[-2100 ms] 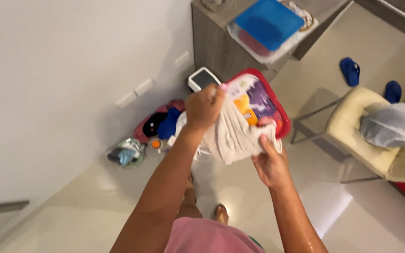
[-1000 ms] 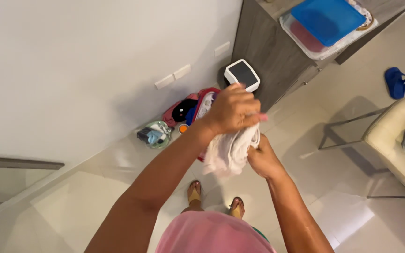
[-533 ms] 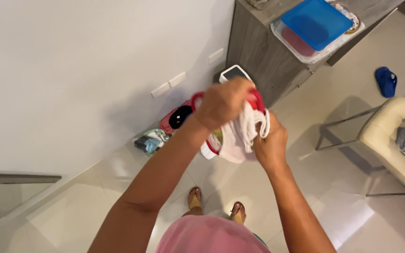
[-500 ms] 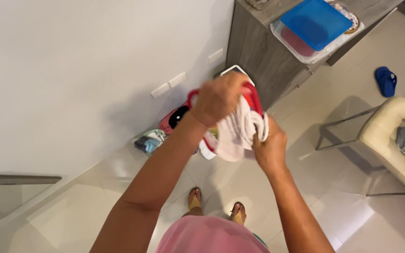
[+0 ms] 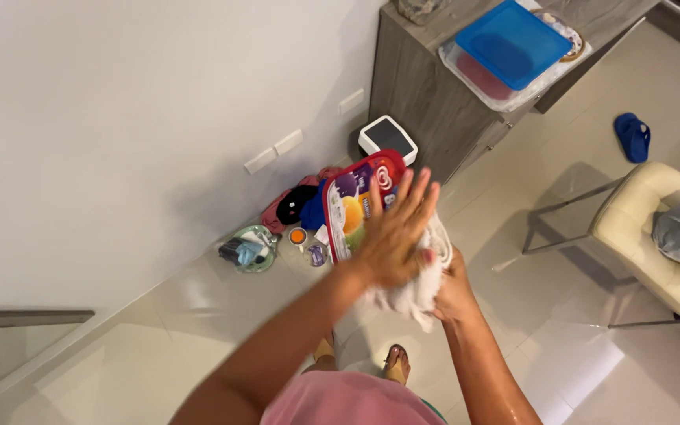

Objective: Cleaning and washing plastic food containers and lids using a cloth and a sink.

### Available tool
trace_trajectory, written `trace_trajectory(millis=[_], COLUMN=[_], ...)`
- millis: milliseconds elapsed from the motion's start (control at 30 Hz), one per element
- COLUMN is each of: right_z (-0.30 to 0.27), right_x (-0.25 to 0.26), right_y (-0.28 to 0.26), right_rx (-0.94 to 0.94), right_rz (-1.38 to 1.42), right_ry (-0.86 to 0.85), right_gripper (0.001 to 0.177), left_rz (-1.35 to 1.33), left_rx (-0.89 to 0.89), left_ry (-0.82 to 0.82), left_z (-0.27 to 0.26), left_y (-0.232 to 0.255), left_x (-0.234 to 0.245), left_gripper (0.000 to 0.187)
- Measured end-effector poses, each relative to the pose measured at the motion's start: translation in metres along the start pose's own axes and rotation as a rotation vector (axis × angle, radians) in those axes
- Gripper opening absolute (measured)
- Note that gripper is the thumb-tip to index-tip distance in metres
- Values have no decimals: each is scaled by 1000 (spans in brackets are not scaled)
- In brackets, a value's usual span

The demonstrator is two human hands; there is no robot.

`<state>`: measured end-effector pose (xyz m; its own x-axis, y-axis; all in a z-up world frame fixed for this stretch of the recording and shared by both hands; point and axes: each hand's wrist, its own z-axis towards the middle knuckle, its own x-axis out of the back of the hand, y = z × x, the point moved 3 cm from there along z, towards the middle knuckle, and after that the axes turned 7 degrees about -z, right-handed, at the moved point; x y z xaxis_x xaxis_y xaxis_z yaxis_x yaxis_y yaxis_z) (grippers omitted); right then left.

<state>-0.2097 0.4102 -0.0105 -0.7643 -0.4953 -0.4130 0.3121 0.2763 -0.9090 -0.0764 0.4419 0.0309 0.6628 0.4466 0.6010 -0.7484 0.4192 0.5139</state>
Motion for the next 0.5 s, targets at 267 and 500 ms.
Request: trace_trajectory(millis=[267, 500], right_z=[5, -7], right_x=[57, -6], right_y=[36, -32], right_rx=[-53, -35], right_rz=[60, -50], right_ry=[-158, -146], right_gripper=[41, 62], left_rz=[78, 448], left_rx=[150, 374], left_ry=[21, 91], left_z=[23, 46], left_y=[-25, -110], left_x=[-7, 18], left_gripper=[92, 80])
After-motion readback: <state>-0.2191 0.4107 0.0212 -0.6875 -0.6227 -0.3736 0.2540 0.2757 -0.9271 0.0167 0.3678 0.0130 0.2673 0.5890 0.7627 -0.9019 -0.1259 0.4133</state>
